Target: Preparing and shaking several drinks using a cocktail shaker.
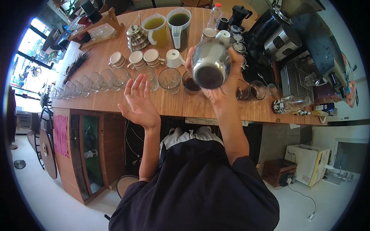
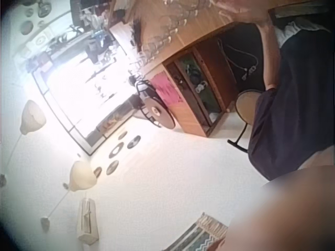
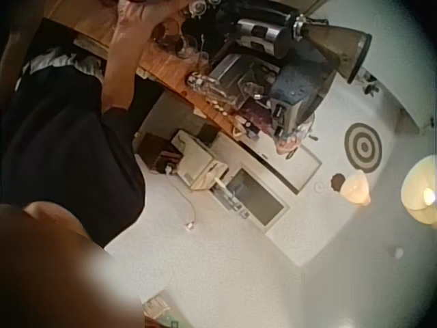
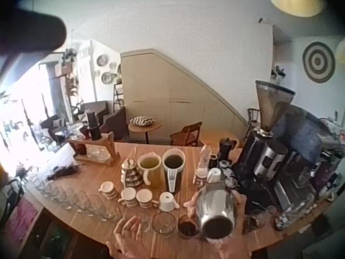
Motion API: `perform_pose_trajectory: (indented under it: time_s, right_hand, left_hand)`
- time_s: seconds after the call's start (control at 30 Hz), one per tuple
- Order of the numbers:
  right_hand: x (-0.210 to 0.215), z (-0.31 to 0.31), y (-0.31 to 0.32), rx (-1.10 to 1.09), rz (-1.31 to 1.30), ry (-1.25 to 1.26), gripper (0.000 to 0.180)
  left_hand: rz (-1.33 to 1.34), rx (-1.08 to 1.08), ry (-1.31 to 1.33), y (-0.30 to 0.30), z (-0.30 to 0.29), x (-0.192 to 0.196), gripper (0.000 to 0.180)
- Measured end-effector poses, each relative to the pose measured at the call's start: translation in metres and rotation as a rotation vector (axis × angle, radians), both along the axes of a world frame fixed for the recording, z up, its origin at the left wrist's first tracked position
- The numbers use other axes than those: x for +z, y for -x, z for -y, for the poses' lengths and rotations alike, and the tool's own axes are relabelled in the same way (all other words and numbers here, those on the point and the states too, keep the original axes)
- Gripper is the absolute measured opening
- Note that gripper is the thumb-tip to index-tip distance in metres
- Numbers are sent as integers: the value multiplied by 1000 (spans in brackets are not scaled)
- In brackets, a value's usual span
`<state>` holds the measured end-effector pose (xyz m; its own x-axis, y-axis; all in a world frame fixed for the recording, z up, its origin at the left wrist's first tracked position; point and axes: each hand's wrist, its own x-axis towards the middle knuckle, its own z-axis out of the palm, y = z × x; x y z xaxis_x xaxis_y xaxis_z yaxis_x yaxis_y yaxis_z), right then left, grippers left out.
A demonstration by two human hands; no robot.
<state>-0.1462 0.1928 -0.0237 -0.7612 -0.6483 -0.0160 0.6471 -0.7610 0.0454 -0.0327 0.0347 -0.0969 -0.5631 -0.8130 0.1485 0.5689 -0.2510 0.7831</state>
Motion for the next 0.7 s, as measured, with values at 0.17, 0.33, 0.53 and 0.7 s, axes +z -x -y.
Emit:
perform_pose_trajectory:
  time_s: [0.17, 0.33, 0.53, 0.7]
  right_hand:
    - [40, -5, -6, -994, -1224, -712, 90]
    - [26, -16, -14, -1030, -2051, -928, 112]
    - [23, -21, 17, -1019, -1579, -897, 84]
    - [1, -28, 50, -48, -341, -80, 73]
  left_hand:
    - [12, 2, 10, 11, -15, -2, 81]
    - [-142, -151, -127, 18, -29, -9, 95]
    - [-167, -153, -91, 16, -28, 4, 105]
    - [-176, -133, -106, 14, -27, 4, 107]
